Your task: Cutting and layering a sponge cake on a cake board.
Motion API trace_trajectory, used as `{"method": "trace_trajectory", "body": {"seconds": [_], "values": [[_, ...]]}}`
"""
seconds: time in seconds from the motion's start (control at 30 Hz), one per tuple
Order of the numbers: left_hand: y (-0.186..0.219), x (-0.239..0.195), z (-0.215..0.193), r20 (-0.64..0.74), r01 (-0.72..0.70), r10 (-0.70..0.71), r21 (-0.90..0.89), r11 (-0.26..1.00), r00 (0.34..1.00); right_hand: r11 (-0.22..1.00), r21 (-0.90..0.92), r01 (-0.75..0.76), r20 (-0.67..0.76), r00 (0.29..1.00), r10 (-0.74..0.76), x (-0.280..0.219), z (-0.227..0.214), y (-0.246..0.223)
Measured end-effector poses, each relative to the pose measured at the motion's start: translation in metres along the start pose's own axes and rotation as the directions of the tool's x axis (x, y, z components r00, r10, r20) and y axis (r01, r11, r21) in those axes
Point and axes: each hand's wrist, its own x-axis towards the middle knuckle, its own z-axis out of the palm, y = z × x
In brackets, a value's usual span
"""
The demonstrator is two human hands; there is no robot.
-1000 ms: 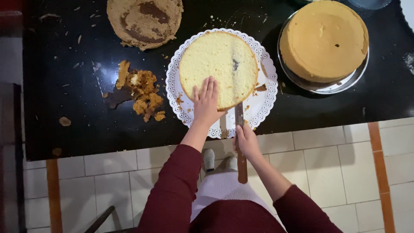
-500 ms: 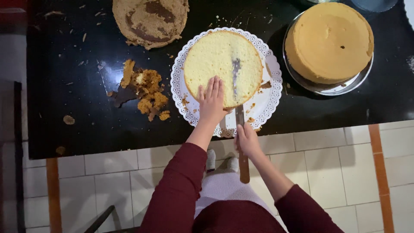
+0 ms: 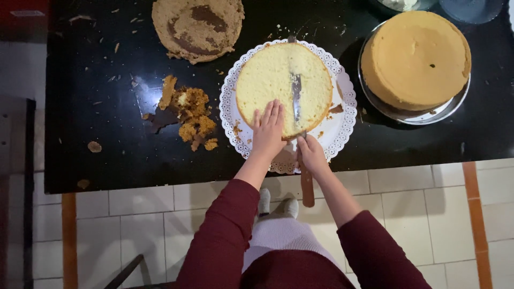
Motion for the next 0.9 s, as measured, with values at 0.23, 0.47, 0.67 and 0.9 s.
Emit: {"method": "trace_trajectory", "body": {"seconds": [0.23, 0.47, 0.67, 0.9], "values": [[-0.02, 0.014, -0.063, 0.273, -0.015, 0.054, -0.141, 0.99, 0.961, 0.994, 0.064, -0.09, 0.003, 0.996, 0.09, -0.018, -0.008, -0.007], [-0.069, 0.064, -0.061, 0.159, 0.091, -0.077, -0.083, 0.992, 0.984, 0.995, -0.077, -0.058, -0.126, 0.991, 0.048, -0.078, -0.03, 0.032], [-0.085, 0.087, -0.035, 0.024, 0.148, -0.146, -0.106, 0.983, 0.989, 0.973, -0.227, -0.044, -0.135, 0.991, 0.013, -0.042, -0.039, -0.002], [-0.091, 0.088, -0.021, -0.009, 0.144, -0.146, -0.134, 0.981, 0.989, 0.954, -0.296, -0.051, -0.108, 0.994, 0.02, -0.009, -0.031, -0.057]]}}
